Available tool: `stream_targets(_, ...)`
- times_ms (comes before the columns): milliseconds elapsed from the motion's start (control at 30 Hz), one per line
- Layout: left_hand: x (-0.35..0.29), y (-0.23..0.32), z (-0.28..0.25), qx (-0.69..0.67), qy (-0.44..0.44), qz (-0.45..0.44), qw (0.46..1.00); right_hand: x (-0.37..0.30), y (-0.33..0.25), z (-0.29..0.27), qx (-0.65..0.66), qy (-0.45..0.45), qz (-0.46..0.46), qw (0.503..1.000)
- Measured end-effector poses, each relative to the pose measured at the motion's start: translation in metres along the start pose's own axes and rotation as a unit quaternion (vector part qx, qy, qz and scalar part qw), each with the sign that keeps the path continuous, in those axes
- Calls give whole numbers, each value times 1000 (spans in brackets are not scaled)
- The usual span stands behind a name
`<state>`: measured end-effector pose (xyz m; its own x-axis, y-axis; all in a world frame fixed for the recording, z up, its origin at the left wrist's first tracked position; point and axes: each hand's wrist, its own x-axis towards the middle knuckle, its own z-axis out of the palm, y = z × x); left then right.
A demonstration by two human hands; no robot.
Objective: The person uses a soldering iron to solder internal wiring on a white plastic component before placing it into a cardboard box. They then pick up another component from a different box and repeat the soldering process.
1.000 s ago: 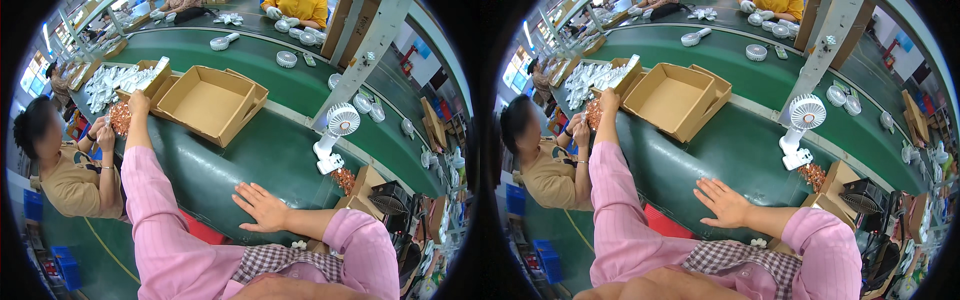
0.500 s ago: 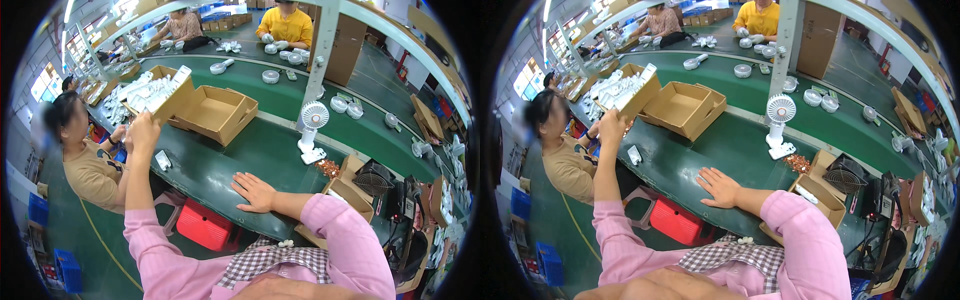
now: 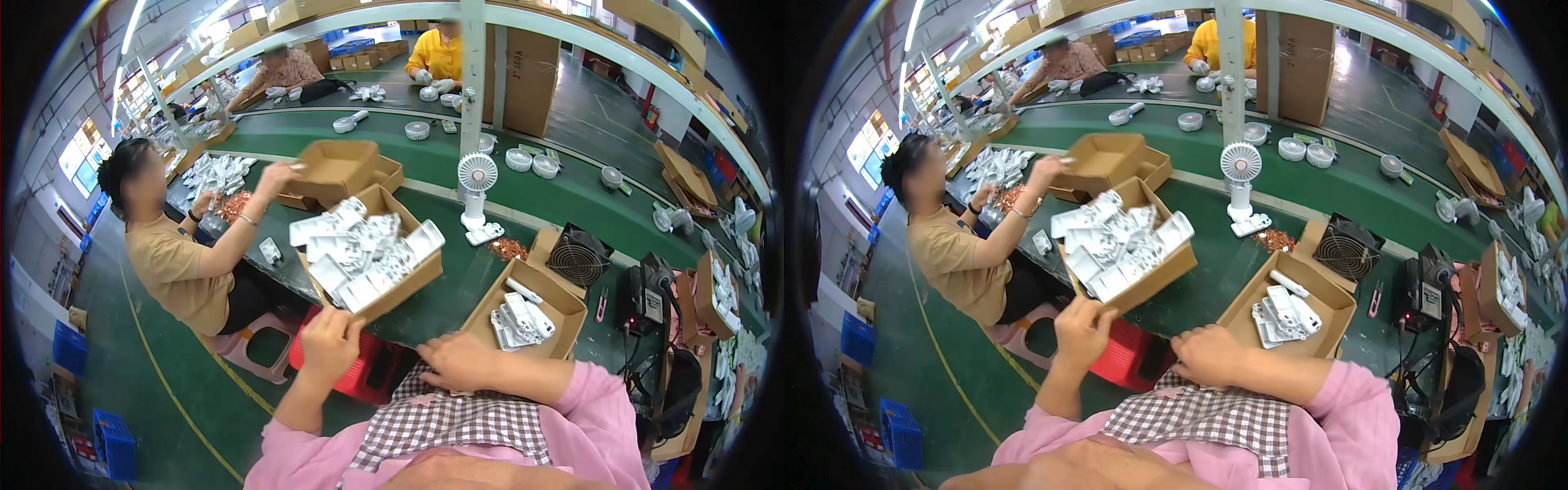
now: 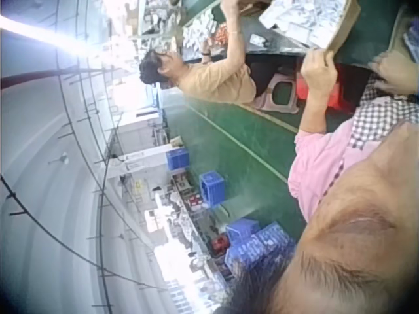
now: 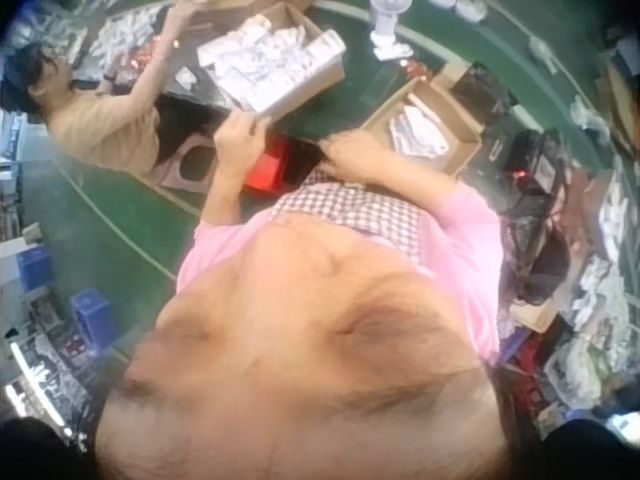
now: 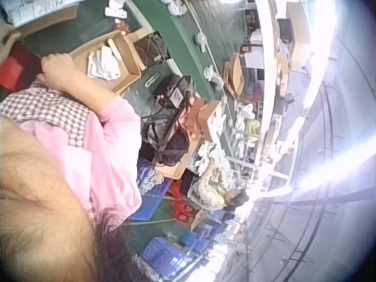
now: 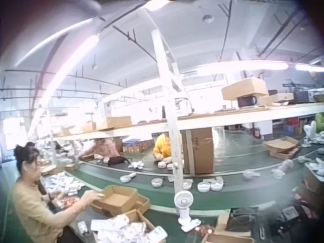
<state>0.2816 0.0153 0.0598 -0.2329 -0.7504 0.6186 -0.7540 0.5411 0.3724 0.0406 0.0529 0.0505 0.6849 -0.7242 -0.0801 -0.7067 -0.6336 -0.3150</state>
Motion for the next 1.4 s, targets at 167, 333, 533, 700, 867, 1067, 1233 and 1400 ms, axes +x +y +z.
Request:
stream_targets(167,-40,15,48,-30,-17,-10,999,-76,10,-27,123,116,193,967)
stream_targets(333,-48,8,95,-23,-18,3,1000,-132,35,0,140,367,377,839)
stream_targets(533,-34,5,126,-3,-44,9,999,-190,67,30,-22,427,479,767)
stream_targets(700,-11,10,126,-32,-96,16,995,-197,80,49,176,474,484,714)
stream_targets(867,41,-7,91,-175,-148,-156,961,-197,87,62,271,532,429,678)
stream_targets(1067,103,-18,92,19,-207,148,967,-196,91,60,268,524,407,699)
stream_targets(1233,105,-18,98,56,-300,218,927,-193,95,67,270,542,386,696)
stream_targets(1400,114,-27,108,68,-302,270,912,-190,103,78,216,562,366,710)
